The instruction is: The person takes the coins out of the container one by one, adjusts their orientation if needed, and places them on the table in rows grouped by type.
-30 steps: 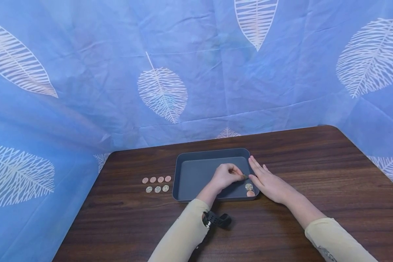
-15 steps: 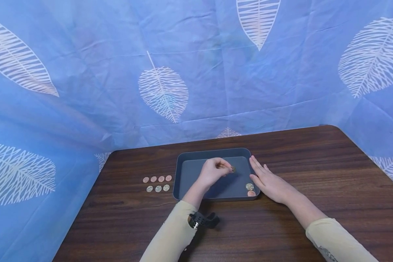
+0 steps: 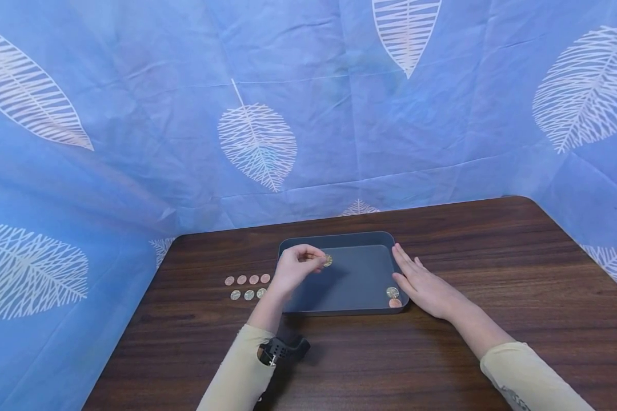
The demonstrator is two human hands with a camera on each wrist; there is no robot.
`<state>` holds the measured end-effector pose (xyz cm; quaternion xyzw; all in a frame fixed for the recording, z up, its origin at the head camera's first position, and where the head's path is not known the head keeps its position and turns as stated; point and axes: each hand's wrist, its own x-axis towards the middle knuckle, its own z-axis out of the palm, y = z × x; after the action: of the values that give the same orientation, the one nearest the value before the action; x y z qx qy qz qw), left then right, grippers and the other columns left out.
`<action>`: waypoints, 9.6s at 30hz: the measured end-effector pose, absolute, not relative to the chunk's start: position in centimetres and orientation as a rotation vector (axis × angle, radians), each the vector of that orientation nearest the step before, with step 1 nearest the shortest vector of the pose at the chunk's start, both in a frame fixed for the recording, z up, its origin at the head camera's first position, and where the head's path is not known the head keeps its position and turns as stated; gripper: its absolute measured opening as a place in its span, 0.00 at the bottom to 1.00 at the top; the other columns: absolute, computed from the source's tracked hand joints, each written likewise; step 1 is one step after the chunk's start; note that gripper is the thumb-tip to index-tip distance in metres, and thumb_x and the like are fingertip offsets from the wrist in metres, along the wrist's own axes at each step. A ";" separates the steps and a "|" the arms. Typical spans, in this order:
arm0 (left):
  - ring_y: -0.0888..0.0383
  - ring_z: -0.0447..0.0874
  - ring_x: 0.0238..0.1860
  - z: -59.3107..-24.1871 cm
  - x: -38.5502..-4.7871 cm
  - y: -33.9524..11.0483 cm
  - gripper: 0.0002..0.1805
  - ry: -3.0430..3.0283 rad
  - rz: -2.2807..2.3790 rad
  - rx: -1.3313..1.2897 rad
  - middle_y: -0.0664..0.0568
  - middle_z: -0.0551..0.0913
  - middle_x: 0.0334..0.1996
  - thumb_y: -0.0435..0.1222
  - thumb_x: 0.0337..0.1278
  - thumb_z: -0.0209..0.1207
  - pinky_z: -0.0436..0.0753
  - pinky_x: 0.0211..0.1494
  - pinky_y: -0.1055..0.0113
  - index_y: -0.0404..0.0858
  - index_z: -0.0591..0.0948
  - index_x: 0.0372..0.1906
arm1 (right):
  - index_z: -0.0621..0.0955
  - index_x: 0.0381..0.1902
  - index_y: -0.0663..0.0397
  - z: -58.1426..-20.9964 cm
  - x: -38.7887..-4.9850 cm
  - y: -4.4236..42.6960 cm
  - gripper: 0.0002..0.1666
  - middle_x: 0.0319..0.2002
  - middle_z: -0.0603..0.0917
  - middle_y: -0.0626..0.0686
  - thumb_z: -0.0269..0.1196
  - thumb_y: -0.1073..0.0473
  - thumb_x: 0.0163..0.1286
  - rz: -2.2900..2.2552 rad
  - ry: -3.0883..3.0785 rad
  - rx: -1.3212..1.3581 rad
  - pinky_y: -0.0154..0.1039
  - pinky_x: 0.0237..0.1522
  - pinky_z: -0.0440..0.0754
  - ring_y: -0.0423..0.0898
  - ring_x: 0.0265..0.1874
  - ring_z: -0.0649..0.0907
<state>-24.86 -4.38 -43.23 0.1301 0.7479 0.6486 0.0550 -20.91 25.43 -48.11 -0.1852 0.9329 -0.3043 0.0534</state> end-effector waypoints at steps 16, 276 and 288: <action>0.60 0.81 0.25 -42.0 -23.7 -14.0 0.09 2.360 2.063 0.060 0.45 0.83 0.29 0.29 0.58 0.62 0.81 0.34 0.66 0.25 0.81 0.41 | 0.38 0.76 0.49 -48.4 -21.0 25.5 0.38 0.76 0.36 0.54 0.41 0.46 0.79 -0.923 2.838 -0.596 0.63 0.66 0.45 0.63 0.72 0.44; 0.40 0.84 0.32 -44.0 -24.9 -10.0 0.06 2.532 1.974 0.267 0.43 0.83 0.27 0.29 0.56 0.64 0.82 0.40 0.50 0.29 0.84 0.36 | 0.37 0.76 0.48 -48.5 -21.2 25.5 0.39 0.76 0.36 0.54 0.41 0.46 0.79 -0.932 2.828 -0.590 0.63 0.66 0.45 0.62 0.72 0.45; 0.36 0.83 0.34 -45.5 -24.8 -16.7 0.07 2.641 2.009 -0.091 0.43 0.82 0.27 0.32 0.57 0.64 0.81 0.41 0.48 0.31 0.84 0.36 | 0.37 0.76 0.47 -48.5 -21.3 25.5 0.39 0.76 0.35 0.54 0.41 0.45 0.79 -0.930 2.822 -0.591 0.64 0.65 0.45 0.63 0.72 0.44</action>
<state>-24.81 -16.71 -45.50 -0.0273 0.7924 0.6028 -0.0889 -21.26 25.55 -48.51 -0.1947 0.9301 -0.3064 0.0561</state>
